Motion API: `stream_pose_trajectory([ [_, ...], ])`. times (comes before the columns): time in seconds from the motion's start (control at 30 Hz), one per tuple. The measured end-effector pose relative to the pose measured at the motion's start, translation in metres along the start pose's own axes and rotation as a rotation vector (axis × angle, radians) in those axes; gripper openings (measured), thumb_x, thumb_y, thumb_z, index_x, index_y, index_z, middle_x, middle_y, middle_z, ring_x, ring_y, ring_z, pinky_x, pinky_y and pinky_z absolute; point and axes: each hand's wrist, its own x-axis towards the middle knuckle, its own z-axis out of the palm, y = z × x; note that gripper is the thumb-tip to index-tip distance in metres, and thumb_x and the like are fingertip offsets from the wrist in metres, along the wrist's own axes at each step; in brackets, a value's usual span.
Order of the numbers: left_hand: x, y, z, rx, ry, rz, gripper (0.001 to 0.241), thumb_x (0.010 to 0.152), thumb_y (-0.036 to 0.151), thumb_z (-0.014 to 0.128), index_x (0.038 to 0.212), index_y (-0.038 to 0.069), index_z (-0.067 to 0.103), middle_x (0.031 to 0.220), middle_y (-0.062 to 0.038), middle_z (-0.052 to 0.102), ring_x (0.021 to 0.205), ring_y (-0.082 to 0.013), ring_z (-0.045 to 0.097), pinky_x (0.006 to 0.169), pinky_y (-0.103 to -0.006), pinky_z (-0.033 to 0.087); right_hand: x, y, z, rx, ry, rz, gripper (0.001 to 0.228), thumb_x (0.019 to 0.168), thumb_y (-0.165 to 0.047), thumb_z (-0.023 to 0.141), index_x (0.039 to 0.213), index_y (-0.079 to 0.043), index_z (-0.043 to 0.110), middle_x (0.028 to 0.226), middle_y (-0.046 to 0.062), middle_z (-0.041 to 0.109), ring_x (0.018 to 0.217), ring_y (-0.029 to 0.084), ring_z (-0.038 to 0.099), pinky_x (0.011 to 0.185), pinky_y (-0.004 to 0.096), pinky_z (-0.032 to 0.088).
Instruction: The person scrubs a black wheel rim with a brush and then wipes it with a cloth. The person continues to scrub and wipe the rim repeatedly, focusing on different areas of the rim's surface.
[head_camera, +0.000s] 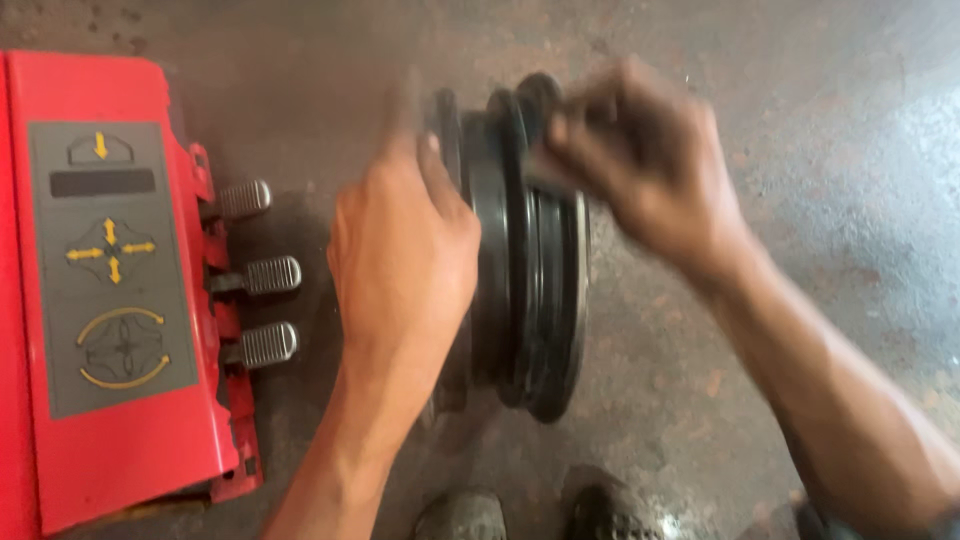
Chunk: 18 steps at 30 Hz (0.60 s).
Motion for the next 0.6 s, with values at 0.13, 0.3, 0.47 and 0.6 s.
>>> stream_pose_trajectory([
  [0.13,0.001,0.001,0.002,0.029,0.015,0.029,0.034,0.106,0.022,0.049,0.136,0.009,0.058,0.086,-0.026,0.072,0.086,-0.0497,0.069,0.075,-0.0595,0.052,0.025,0.009,-0.003,-0.071,0.033,0.057,0.013,0.107,-0.011,0.065,0.115,-0.001,0.064,0.087,0.012,0.07,0.079,0.015,0.068,0.069,0.032,0.058],
  [0.3,0.01,0.001,0.001,0.048,-0.063,-0.066,0.05,0.104,0.023,0.049,0.153,0.015,0.047,0.086,-0.027,0.072,0.087,-0.0501,0.068,0.078,-0.0598,0.051,-0.009,0.01,0.001,-0.194,0.042,-0.265,0.015,0.108,-0.013,0.063,0.112,0.001,0.061,0.102,0.011,0.071,0.096,0.014,0.072,0.085,0.032,0.064],
  [0.47,0.015,-0.002,0.003,0.055,0.033,0.082,0.033,0.107,0.021,0.048,0.136,0.009,0.059,0.092,-0.025,0.074,0.091,-0.049,0.07,0.079,-0.0591,0.052,0.023,0.032,-0.002,-0.066,0.038,-0.058,0.019,0.113,-0.016,0.062,0.126,-0.002,0.061,0.103,0.007,0.074,0.091,0.011,0.073,0.077,0.027,0.064],
  [0.6,0.017,-0.001,0.005,0.1,-0.102,-0.068,0.048,0.106,0.023,0.047,0.153,0.017,0.047,0.09,-0.027,0.073,0.091,-0.0495,0.068,0.084,-0.0596,0.05,-0.012,0.018,0.001,-0.208,0.029,-0.206,0.014,0.107,-0.013,0.065,0.117,-0.004,0.064,0.1,0.008,0.077,0.08,0.009,0.074,0.067,0.025,0.064],
])
